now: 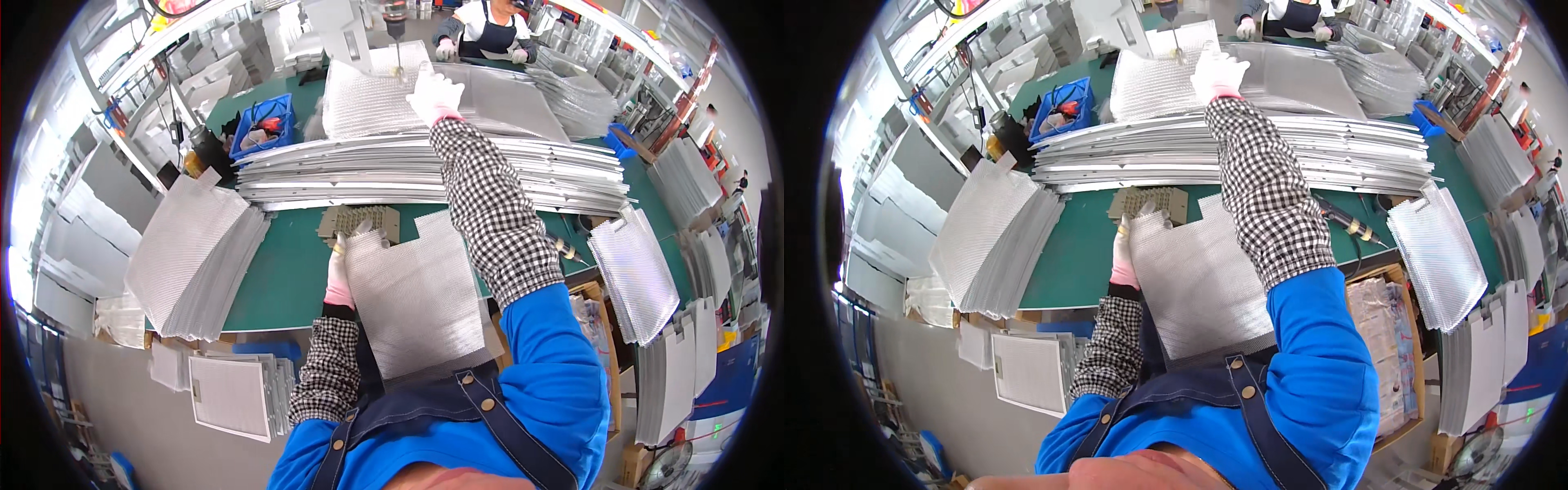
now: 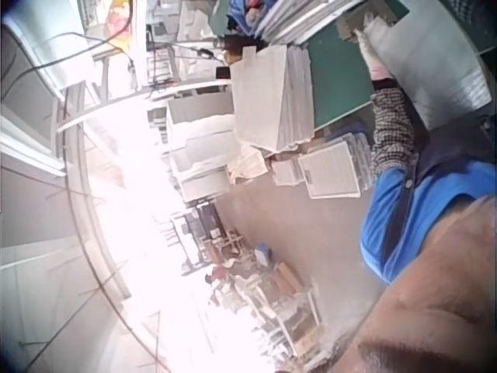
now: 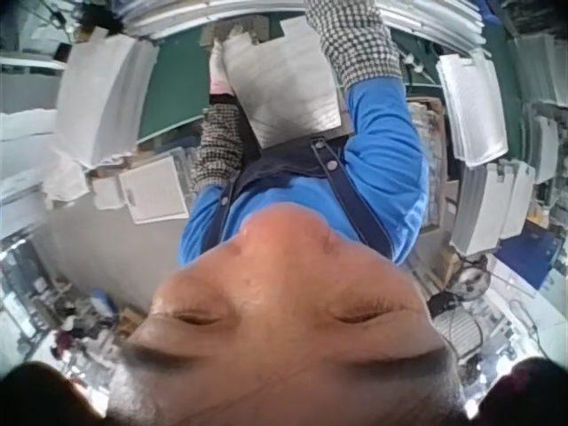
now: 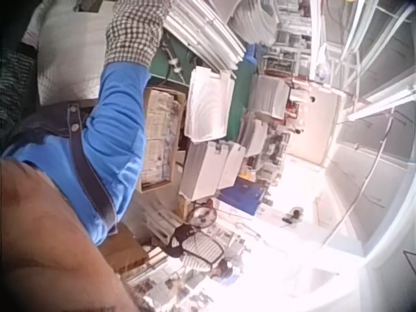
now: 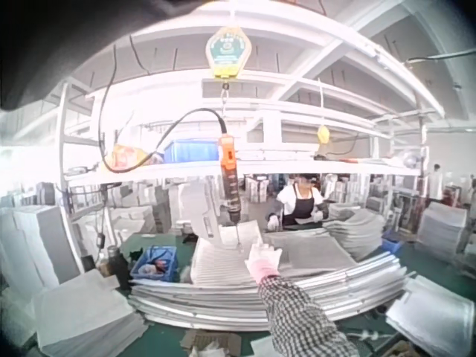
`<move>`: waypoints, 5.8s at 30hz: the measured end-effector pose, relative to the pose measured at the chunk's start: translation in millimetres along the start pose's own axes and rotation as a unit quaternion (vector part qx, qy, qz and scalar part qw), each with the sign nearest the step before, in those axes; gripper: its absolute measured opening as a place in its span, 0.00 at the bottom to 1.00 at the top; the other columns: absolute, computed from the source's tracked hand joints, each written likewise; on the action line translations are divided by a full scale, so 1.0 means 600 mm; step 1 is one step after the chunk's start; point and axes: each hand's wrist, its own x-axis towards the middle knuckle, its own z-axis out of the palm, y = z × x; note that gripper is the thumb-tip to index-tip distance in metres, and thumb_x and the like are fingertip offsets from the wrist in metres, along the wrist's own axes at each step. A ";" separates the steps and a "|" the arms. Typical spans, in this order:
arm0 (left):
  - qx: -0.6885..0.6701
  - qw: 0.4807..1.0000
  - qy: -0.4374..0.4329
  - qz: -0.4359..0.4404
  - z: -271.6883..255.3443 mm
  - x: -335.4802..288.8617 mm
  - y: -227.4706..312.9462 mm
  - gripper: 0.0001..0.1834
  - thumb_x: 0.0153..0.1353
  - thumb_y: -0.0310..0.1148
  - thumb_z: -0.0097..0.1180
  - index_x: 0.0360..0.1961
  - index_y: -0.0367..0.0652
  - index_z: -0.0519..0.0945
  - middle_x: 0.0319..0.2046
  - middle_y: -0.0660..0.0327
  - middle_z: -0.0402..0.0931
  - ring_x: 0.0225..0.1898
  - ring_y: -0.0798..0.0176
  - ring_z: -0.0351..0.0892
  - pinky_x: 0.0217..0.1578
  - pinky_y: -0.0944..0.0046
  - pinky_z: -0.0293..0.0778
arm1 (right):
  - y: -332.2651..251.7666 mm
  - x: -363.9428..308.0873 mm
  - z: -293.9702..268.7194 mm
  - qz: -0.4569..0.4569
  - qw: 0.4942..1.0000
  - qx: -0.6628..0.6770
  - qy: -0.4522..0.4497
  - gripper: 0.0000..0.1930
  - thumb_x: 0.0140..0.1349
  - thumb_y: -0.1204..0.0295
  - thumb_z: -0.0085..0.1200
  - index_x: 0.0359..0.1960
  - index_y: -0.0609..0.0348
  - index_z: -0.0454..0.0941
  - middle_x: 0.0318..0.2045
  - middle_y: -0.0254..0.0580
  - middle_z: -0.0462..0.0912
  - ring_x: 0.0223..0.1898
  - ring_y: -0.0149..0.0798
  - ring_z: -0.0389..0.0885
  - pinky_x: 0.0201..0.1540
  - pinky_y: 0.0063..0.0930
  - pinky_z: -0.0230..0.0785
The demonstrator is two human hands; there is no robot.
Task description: The person assembles air filters by inserting a mesh screen into a white frame and securing it with a power drill. They repeatedly pick up frames and screens, align them, and fasten them together before stacking the completed units on a nearby pile.
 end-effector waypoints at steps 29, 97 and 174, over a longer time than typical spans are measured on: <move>-0.114 0.992 -0.043 -0.030 -0.014 0.009 -0.003 0.58 0.56 0.79 0.45 0.70 0.37 0.60 0.58 0.41 0.72 0.57 0.43 0.74 0.56 0.39 0.76 | 0.200 -0.698 -0.008 0.230 0.595 0.710 -0.299 0.28 0.64 0.79 0.47 0.68 0.70 0.60 0.53 0.50 0.79 0.49 0.36 0.82 0.46 0.27 0.80; 0.023 0.999 0.048 0.002 0.042 -0.001 -0.014 0.51 0.59 0.75 0.48 0.67 0.41 0.67 0.49 0.48 0.76 0.47 0.50 0.76 0.50 0.49 0.77 | 0.564 -0.037 -0.085 0.200 0.762 0.609 0.097 0.26 0.59 0.64 0.64 0.57 0.66 0.77 0.45 0.47 0.86 0.40 0.45 0.86 0.41 0.38 0.79; -0.044 0.991 0.129 -0.003 0.070 -0.018 -0.017 0.49 0.65 0.70 0.46 0.73 0.44 0.58 0.65 0.45 0.66 0.64 0.45 0.69 0.65 0.43 0.67 | 0.233 -0.681 0.014 0.221 0.655 0.646 -0.324 0.23 0.66 0.77 0.51 0.62 0.71 0.68 0.51 0.51 0.79 0.42 0.38 0.85 0.43 0.30 0.79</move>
